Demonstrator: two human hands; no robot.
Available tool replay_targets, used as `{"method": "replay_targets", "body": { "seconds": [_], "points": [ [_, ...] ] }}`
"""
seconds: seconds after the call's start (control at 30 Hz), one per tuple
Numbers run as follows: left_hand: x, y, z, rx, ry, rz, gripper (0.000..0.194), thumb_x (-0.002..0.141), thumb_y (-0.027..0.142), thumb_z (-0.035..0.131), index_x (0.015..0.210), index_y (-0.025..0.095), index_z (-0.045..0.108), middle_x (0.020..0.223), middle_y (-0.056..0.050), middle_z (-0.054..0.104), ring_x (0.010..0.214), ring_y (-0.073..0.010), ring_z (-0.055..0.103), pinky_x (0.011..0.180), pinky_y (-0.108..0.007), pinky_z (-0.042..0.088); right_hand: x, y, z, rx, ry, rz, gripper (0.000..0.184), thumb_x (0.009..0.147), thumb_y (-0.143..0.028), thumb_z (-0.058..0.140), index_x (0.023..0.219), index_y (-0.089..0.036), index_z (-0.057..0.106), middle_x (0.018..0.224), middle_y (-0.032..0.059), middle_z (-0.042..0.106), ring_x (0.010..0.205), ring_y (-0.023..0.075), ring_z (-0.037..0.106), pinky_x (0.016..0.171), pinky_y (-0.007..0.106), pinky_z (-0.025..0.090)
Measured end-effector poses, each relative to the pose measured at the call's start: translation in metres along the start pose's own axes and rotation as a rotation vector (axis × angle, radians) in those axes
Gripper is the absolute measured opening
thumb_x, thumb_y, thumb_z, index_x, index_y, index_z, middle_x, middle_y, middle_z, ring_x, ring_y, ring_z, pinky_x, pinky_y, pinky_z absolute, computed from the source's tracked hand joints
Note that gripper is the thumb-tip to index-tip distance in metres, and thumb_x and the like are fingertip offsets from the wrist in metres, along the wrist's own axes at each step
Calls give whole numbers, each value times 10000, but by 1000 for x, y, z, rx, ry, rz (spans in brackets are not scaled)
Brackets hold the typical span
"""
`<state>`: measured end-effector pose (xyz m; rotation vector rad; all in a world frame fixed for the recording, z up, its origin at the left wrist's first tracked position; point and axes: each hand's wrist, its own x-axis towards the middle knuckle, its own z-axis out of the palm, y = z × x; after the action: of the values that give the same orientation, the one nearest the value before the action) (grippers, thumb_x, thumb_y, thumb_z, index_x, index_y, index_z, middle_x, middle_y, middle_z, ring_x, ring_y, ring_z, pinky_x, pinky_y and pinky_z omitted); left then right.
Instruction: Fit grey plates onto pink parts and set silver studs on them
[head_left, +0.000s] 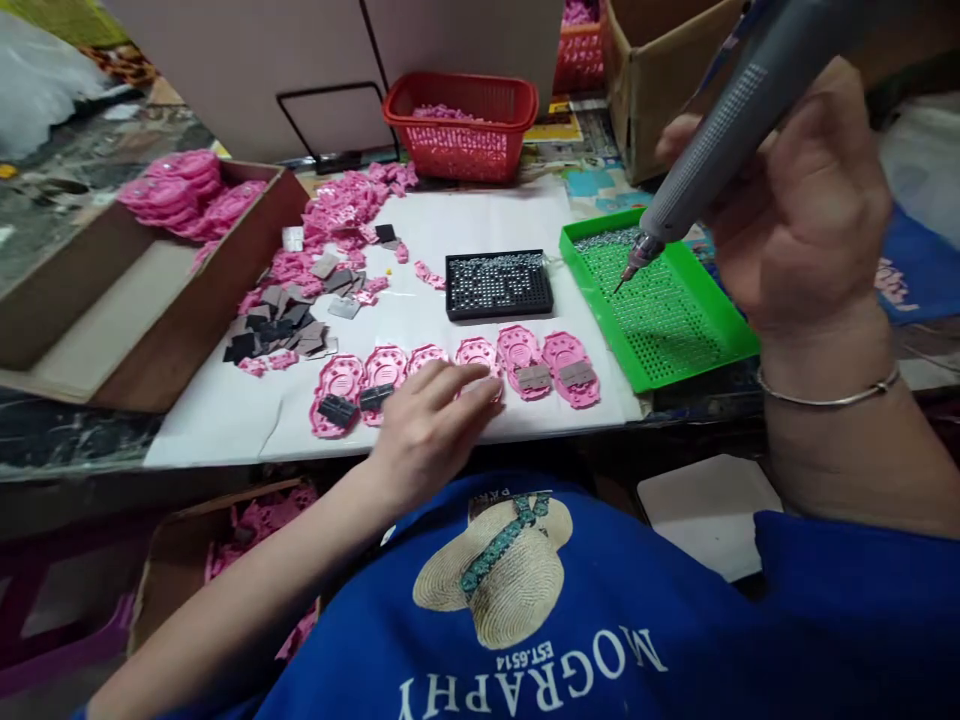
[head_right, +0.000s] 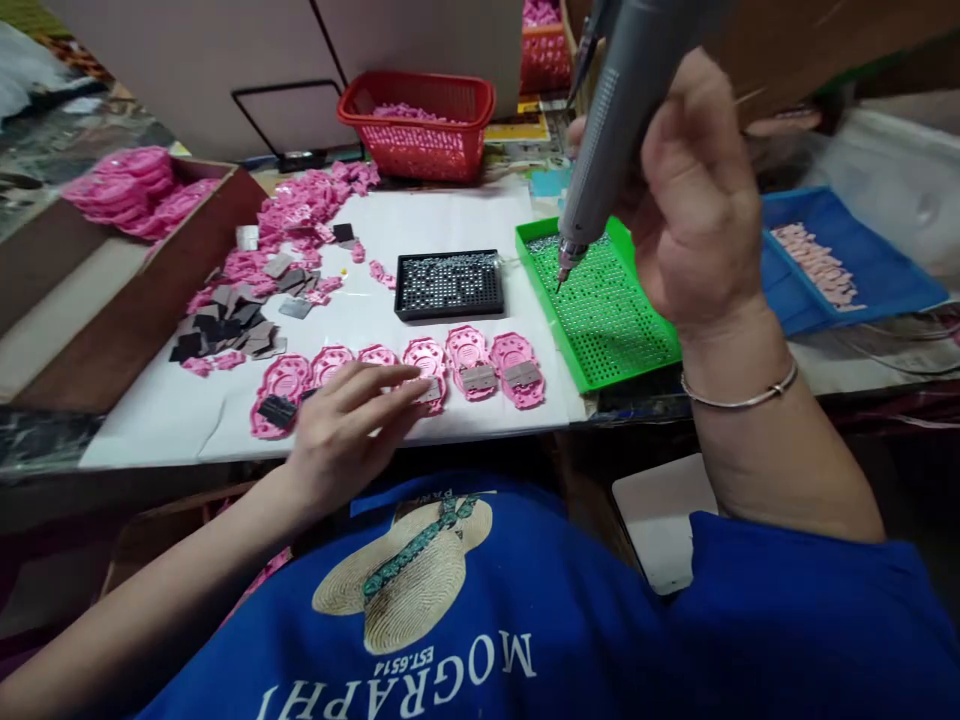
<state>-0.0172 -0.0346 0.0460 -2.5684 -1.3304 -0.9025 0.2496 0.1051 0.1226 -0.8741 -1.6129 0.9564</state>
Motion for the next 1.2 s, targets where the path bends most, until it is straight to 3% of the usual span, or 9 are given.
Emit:
{"method": "replay_targets", "body": {
  "seconds": [0.1,0.17,0.27,0.33,0.47,0.7,0.9,1.07,1.2],
  "points": [
    [40,21,32,72,-119,86,182,953,252,565,1099,188,652,1135,-105,709,904,-223,621,735,-367,484,3,-2,-6,141,-7,-120,343,817,-407,670,1114,-266,570,957,-19,656,912,172,652,838,338,555],
    [56,29,47,148,-219,110,165,957,248,545,1047,191,671,1050,-102,720,865,-244,602,713,-393,441,2,-2,-12,133,-12,-105,386,744,-421,717,1080,-263,610,906,-41,626,780,142,621,733,301,550],
    [67,33,59,173,-335,133,143,952,225,541,974,202,680,858,-70,710,806,-250,573,699,-405,389,-4,-2,-20,188,-18,-22,449,697,-379,693,1116,-238,621,841,-40,569,671,126,586,616,287,522],
    [68,33,62,146,-364,156,143,952,203,537,965,203,679,852,-56,712,799,-239,566,709,-402,374,-12,-1,-22,191,17,7,426,697,-359,676,1103,-242,623,761,-40,543,580,126,551,510,284,462],
    [66,31,68,53,-370,217,173,969,188,512,1027,180,675,1005,-61,733,817,-219,573,723,-392,376,-35,7,-24,148,151,-55,307,742,-361,725,1017,-260,633,644,-52,526,463,117,449,428,300,341],
    [64,33,71,-3,-351,182,204,978,166,478,1029,187,675,1065,-78,726,851,-223,591,737,-392,403,-58,24,-26,37,254,62,384,717,-538,753,1011,-347,595,649,-40,512,498,156,464,484,327,418],
    [63,34,72,-4,-328,179,213,988,165,467,1040,156,673,1059,-90,721,858,-221,587,742,-392,413,-58,32,-23,-16,288,81,446,697,-601,724,1018,-341,554,609,-41,501,469,155,442,451,319,388],
    [62,34,71,-6,-311,190,208,984,154,478,1055,130,672,1030,-85,716,842,-219,573,724,-382,407,-55,51,-22,190,281,-137,320,684,-475,765,957,-353,649,580,-58,530,415,134,423,378,293,334],
    [62,35,71,10,-318,192,213,984,149,476,1064,130,673,1017,-85,710,851,-220,569,721,-379,404,-54,58,-23,235,268,-202,261,710,-410,774,947,-334,694,594,-57,559,421,119,443,364,284,334]
  ]
}}
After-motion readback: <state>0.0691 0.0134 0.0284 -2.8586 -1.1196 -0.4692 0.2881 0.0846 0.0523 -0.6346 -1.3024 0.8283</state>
